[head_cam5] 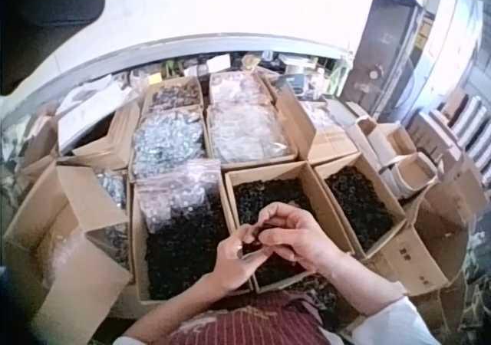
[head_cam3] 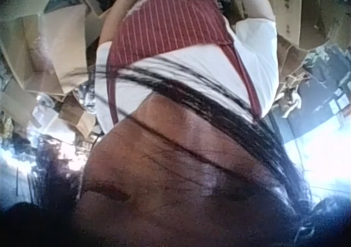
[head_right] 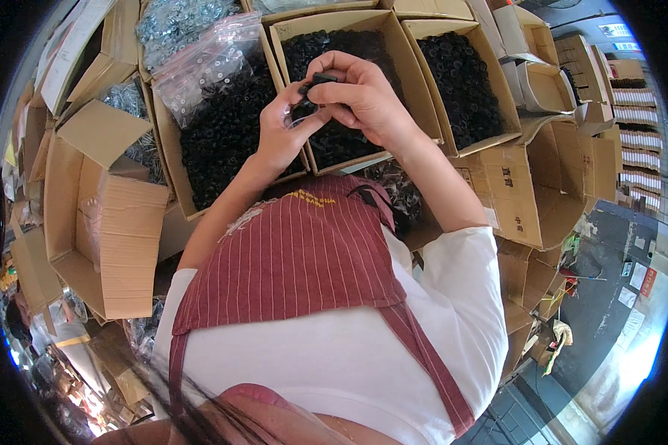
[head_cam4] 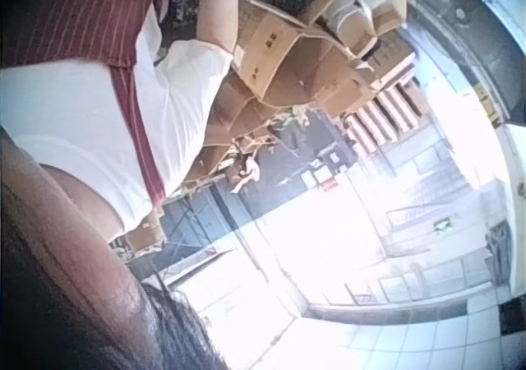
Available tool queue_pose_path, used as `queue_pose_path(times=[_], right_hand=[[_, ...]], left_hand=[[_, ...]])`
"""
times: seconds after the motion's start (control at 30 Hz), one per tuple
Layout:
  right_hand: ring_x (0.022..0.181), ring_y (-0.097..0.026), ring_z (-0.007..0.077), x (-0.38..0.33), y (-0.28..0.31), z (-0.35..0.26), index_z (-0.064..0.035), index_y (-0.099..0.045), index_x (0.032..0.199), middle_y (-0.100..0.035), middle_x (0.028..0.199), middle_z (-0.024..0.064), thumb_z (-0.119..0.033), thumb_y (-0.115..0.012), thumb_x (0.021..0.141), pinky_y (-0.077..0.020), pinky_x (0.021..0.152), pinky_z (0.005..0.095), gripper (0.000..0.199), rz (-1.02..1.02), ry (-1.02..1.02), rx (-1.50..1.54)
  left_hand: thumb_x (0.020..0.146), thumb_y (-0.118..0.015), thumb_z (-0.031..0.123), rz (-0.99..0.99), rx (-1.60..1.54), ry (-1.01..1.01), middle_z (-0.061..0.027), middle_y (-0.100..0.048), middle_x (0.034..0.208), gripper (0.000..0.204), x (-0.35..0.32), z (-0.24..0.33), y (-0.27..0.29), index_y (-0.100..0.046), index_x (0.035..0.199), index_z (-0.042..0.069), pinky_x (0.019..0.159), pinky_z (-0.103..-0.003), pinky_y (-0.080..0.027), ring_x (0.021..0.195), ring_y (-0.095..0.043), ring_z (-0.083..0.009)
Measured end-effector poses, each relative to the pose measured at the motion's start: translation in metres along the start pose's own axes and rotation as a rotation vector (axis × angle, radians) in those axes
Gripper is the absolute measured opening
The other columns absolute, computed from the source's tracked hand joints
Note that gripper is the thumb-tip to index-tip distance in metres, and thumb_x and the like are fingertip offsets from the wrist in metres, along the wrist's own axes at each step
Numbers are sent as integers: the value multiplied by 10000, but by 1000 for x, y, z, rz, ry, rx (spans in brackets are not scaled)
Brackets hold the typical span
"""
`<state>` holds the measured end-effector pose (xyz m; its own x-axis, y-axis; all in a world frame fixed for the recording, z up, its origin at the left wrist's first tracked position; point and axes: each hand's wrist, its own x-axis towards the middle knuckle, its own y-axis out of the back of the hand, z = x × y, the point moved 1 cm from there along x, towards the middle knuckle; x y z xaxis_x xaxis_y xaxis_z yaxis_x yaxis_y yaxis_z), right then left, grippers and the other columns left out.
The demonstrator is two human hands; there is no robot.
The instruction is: Sorting small black plastic components from a large box into a small plastic bag.
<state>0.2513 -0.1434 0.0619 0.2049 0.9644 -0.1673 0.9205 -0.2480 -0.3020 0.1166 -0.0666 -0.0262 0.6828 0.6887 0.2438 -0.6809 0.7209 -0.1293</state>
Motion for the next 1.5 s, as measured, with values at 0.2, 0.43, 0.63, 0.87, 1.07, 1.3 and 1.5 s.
queue_pose_path(times=[0.2,0.43,0.63,0.87,1.07,1.3,1.5], right_hand=[[502,-402,-10,-2,-7,-3,-54,-626,1069,-663,823,-7,-43,-671,890,-289,439,177,185,33,86,-284],[500,-394,-8,-5,-7,-5,-56,-643,1126,-650,817,-13,-24,-647,916,-254,437,172,212,37,135,-357],[501,-387,-19,-7,-3,-9,-73,-718,1114,-660,843,-29,-61,-656,936,-229,426,172,189,64,140,-352],[751,-635,62,-8,-11,-8,-21,-718,1112,-709,888,29,-86,-698,925,-519,681,233,199,-62,271,-573],[722,-680,142,-5,-16,-2,-62,-681,1099,-710,858,96,-153,-732,882,-523,645,279,240,13,455,-1052],[629,-592,113,-7,-12,-11,-58,-684,1076,-659,768,45,-212,-701,923,-474,583,259,218,-22,351,-982],[634,-478,21,3,41,-12,-57,-685,1126,-555,819,-43,-220,-593,995,-353,510,177,229,40,-170,-471]], left_hand=[[839,-772,85,-8,-43,48,-75,-691,1042,446,-2,-2,0,-623,1253,15,863,-286,-502,957,-626,-115],[835,-774,76,-3,15,12,-90,-705,1072,467,-2,1,1,-618,1270,8,891,-288,-501,1003,-646,-134],[861,-733,-5,-119,73,85,-48,-652,1090,473,0,5,5,-578,1308,-7,927,-281,-472,1034,-604,-121],[840,-741,20,-32,-58,3,-52,-677,1006,303,-1,-4,2,-639,1125,4,835,-276,-496,930,-622,-105],[837,-722,-15,-25,-100,47,-37,-666,1014,323,-2,1,1,-621,1143,7,864,-264,-490,951,-605,-96],[834,-735,3,-20,-32,6,-23,-656,965,263,0,11,1,-618,1070,16,819,-255,-492,887,-599,-87],[873,-732,32,-56,71,71,1,-631,898,165,0,5,4,-633,1005,28,763,-250,-474,834,-589,-78]])
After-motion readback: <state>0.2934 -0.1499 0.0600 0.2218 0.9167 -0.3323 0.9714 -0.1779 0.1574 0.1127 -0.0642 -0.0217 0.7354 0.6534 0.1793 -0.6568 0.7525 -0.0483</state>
